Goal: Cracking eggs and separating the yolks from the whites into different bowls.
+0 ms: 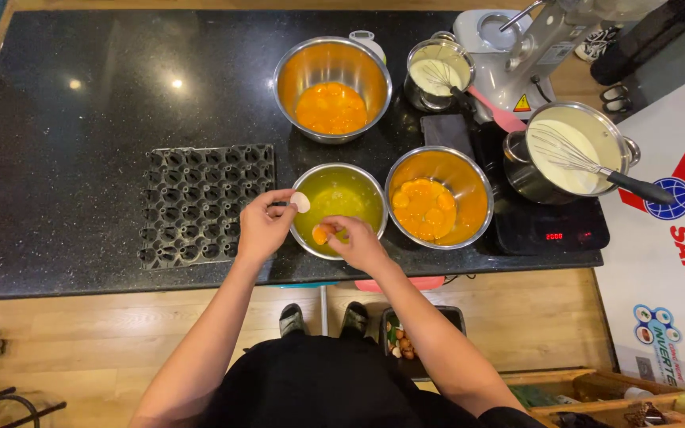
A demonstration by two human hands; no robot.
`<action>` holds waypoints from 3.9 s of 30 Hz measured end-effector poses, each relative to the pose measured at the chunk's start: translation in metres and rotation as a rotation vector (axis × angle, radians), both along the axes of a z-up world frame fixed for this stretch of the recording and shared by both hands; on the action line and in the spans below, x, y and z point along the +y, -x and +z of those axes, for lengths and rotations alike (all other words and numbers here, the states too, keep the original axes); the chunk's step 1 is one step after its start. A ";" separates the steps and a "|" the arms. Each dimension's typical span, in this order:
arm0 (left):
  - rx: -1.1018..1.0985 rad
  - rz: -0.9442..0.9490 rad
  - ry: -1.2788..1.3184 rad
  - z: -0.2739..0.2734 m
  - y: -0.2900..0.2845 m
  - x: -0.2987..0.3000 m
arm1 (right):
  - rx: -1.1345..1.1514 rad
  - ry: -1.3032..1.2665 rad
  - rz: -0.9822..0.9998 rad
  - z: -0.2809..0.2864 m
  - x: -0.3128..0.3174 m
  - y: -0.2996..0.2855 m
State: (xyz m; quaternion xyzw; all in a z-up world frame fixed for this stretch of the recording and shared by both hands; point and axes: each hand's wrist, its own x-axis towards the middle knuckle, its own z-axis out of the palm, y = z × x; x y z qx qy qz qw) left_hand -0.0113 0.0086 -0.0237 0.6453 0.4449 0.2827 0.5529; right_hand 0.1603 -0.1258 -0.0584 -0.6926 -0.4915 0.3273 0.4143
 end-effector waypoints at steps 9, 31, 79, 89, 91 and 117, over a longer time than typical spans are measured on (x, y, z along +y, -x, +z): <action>-0.018 0.010 -0.047 0.009 0.014 -0.001 | -0.021 0.025 0.088 0.011 0.012 0.016; -0.072 -0.012 0.035 0.008 -0.020 -0.009 | 0.293 -0.228 -0.372 -0.001 -0.028 -0.100; 1.161 0.458 -0.312 -0.114 0.220 0.098 | 0.523 0.443 -0.334 -0.014 -0.079 -0.021; 1.226 0.376 -0.300 -0.114 0.219 0.102 | 0.279 0.258 -0.563 -0.107 -0.049 0.000; 1.221 0.338 -0.304 -0.110 0.218 0.109 | 0.290 0.201 -0.608 -0.108 -0.047 0.006; 1.042 0.636 -0.076 -0.057 0.611 0.150 | 0.467 -0.102 -0.612 -0.045 0.143 0.218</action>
